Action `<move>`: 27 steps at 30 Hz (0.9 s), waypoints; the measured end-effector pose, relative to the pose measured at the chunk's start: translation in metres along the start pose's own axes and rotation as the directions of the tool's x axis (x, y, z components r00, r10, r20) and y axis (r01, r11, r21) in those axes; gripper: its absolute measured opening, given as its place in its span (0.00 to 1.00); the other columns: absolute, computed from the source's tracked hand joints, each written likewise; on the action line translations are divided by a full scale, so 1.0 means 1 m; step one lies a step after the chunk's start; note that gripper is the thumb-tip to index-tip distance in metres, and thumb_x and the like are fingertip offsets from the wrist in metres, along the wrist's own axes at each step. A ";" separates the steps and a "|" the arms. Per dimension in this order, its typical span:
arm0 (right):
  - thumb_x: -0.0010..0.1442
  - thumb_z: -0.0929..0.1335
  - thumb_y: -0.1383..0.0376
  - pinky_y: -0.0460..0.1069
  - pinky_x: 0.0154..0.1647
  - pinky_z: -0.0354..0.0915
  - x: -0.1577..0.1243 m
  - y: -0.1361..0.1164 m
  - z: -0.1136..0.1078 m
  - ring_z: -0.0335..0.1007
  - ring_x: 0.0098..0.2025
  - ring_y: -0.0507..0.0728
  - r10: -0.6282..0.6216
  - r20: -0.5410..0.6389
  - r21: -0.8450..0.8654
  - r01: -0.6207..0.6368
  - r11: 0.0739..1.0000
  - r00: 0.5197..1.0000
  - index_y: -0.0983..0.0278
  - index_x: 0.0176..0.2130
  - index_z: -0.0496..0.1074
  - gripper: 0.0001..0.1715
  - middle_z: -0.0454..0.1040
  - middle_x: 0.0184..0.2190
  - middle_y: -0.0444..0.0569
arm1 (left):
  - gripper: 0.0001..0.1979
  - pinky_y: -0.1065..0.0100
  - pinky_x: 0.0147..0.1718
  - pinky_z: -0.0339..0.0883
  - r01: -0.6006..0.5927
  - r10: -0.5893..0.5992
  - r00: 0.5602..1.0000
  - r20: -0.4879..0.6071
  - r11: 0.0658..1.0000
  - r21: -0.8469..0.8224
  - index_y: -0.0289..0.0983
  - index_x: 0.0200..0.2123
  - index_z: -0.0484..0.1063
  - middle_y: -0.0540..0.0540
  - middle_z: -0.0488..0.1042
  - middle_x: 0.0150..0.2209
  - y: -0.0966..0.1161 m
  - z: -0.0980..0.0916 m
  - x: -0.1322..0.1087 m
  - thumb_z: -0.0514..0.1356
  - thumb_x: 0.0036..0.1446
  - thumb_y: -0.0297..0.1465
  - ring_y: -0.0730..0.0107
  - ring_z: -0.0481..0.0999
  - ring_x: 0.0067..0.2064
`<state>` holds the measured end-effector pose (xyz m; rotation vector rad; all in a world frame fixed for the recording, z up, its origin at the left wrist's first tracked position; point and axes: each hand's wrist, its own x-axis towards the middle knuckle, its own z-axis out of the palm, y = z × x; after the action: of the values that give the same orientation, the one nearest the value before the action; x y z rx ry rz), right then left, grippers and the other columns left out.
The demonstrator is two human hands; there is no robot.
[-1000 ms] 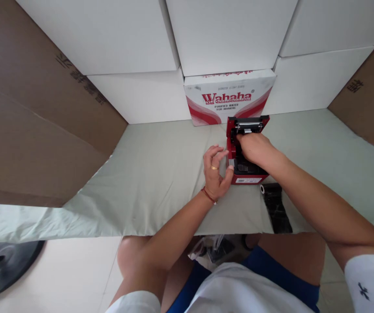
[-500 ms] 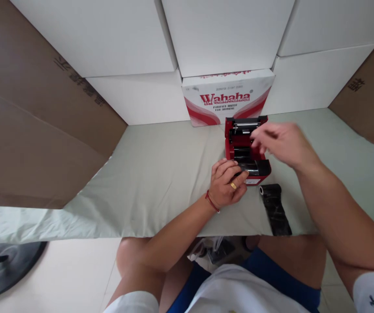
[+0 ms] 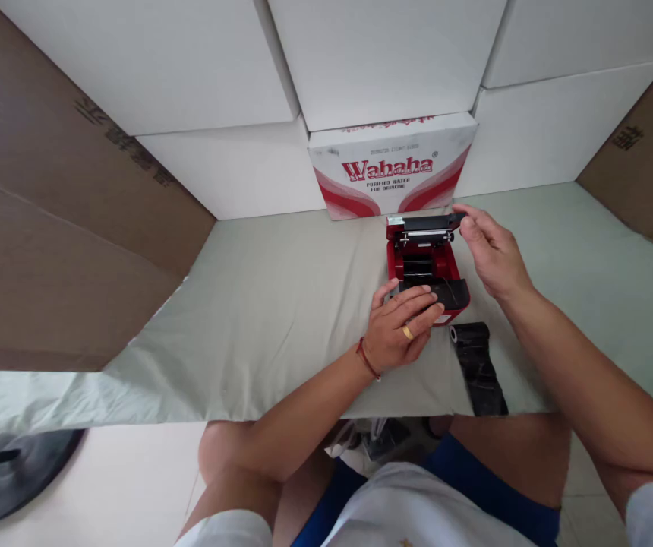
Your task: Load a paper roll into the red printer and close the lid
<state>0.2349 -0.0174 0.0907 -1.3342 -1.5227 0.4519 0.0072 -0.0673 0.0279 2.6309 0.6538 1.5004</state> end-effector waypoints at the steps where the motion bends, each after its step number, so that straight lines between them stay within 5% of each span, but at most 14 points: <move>1: 0.73 0.65 0.39 0.59 0.65 0.72 -0.004 -0.001 -0.002 0.79 0.60 0.62 -0.020 -0.001 0.032 0.020 0.999 1.000 0.56 0.62 0.78 0.33 0.84 0.58 0.51 | 0.18 0.52 0.73 0.53 -0.017 0.018 1.000 -0.023 0.999 0.035 0.45 0.59 0.75 0.47 0.87 0.53 0.002 -0.001 0.002 0.60 0.69 0.28 0.63 0.84 0.60; 7: 0.77 0.64 0.45 0.63 0.69 0.69 -0.030 -0.009 -0.012 0.78 0.64 0.63 -0.155 0.038 0.026 0.154 0.988 0.987 0.52 0.60 0.81 0.25 0.83 0.59 0.50 | 0.13 0.55 0.66 0.58 -0.025 0.030 0.999 -0.040 0.992 0.127 0.44 0.54 0.76 0.49 0.89 0.49 0.008 -0.006 0.009 0.61 0.68 0.27 0.67 0.86 0.52; 14: 0.78 0.63 0.61 0.66 0.69 0.70 -0.057 0.011 -0.014 0.79 0.65 0.64 -0.397 0.093 -0.070 0.404 0.912 0.913 0.56 0.57 0.83 0.20 0.85 0.57 0.52 | 0.13 0.55 0.64 0.60 -0.031 0.041 0.997 -0.068 0.989 0.142 0.43 0.52 0.77 0.48 0.89 0.46 0.010 -0.006 0.010 0.63 0.65 0.26 0.66 0.84 0.48; 18: 0.77 0.63 0.65 0.65 0.67 0.73 -0.060 0.015 -0.009 0.80 0.64 0.63 -0.448 0.064 -0.108 0.453 0.885 0.892 0.58 0.57 0.83 0.21 0.86 0.56 0.53 | 0.17 0.56 0.61 0.66 -0.007 0.018 0.994 -0.104 0.995 0.103 0.43 0.57 0.75 0.46 0.88 0.47 0.004 -0.006 0.008 0.63 0.66 0.30 0.63 0.84 0.49; 23: 0.76 0.63 0.68 0.65 0.66 0.74 -0.062 0.013 -0.007 0.80 0.64 0.63 -0.454 0.045 -0.105 0.456 0.884 0.890 0.60 0.57 0.83 0.21 0.86 0.55 0.54 | 0.24 0.49 0.70 0.59 0.179 -0.183 0.971 -0.152 0.983 -0.038 0.42 0.70 0.67 0.39 0.84 0.59 -0.016 -0.015 0.004 0.55 0.74 0.39 0.56 0.80 0.64; 27: 0.76 0.63 0.70 0.64 0.65 0.75 -0.062 0.011 -0.005 0.81 0.63 0.63 -0.464 0.017 -0.104 0.463 0.880 0.886 0.61 0.55 0.83 0.21 0.87 0.54 0.55 | 0.21 0.50 0.73 0.53 0.327 -0.352 0.931 -0.098 0.922 -0.210 0.45 0.68 0.68 0.45 0.87 0.54 -0.028 -0.016 0.002 0.48 0.79 0.38 0.61 0.83 0.60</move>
<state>0.2364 -0.0709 0.0569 -0.9950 -1.8120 0.0602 -0.0148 -0.0441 0.0312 2.1544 0.8770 1.5522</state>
